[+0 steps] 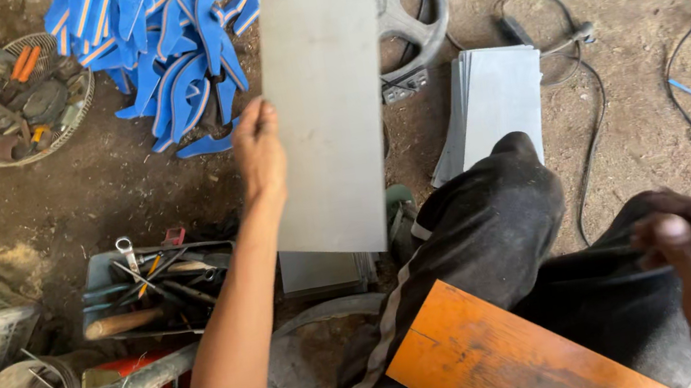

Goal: The person sits on the floor and repeatedly marks the edges of rectangular metal sheets using a small pointed tool. They hold each sheet against an orange wooden template, make marks, then place the sheet aside and pick up the next one from a stack.

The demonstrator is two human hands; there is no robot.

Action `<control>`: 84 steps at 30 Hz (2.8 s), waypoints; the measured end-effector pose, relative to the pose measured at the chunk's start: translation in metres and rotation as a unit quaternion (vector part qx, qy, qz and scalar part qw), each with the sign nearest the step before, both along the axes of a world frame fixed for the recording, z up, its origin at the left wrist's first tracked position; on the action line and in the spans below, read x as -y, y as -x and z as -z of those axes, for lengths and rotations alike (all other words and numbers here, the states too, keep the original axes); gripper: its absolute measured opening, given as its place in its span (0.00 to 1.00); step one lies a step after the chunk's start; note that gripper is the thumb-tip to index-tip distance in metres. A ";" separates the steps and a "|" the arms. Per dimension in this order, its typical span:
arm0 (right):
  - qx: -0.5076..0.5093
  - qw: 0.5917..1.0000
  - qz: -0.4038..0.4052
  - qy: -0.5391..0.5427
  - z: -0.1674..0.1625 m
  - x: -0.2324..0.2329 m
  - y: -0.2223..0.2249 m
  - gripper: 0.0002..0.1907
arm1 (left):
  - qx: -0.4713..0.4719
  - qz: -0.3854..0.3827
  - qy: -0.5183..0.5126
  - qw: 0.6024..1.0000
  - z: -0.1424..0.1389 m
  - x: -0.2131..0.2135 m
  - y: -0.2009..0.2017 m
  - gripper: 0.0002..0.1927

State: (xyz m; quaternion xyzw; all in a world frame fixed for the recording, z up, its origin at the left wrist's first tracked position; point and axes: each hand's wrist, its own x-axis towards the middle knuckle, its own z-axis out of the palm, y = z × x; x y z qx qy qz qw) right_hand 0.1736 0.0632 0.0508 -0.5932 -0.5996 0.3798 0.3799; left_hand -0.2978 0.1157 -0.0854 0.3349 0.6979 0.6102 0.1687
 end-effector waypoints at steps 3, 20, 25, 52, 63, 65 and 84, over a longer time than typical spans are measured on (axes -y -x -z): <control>0.018 0.996 0.085 -0.027 0.032 0.004 -0.027 0.13 | -0.016 -0.032 0.094 0.995 0.045 0.042 0.035 0.15; -0.058 0.963 0.237 -0.113 0.084 0.013 -0.025 0.05 | -0.137 0.314 0.275 0.898 0.177 -0.130 -0.225 0.39; -0.076 0.956 0.245 -0.139 0.088 0.010 -0.025 0.04 | -0.075 0.302 0.407 0.859 0.192 -0.148 -0.257 0.43; -0.416 0.886 0.192 0.068 -0.040 -0.009 -0.005 0.27 | -0.390 0.352 -0.040 0.850 -0.187 0.036 -0.275 0.23; 0.046 0.983 -0.170 0.053 0.025 0.083 -0.038 0.24 | 0.176 0.352 0.010 0.919 -0.127 0.010 -0.211 0.14; 0.170 0.961 -0.216 -0.022 0.033 0.094 -0.035 0.28 | 0.195 0.290 -0.011 0.937 -0.137 0.019 -0.182 0.14; -0.160 0.913 0.374 0.037 0.056 0.133 -0.108 0.03 | 0.169 0.341 0.116 0.917 -0.061 0.042 -0.336 0.26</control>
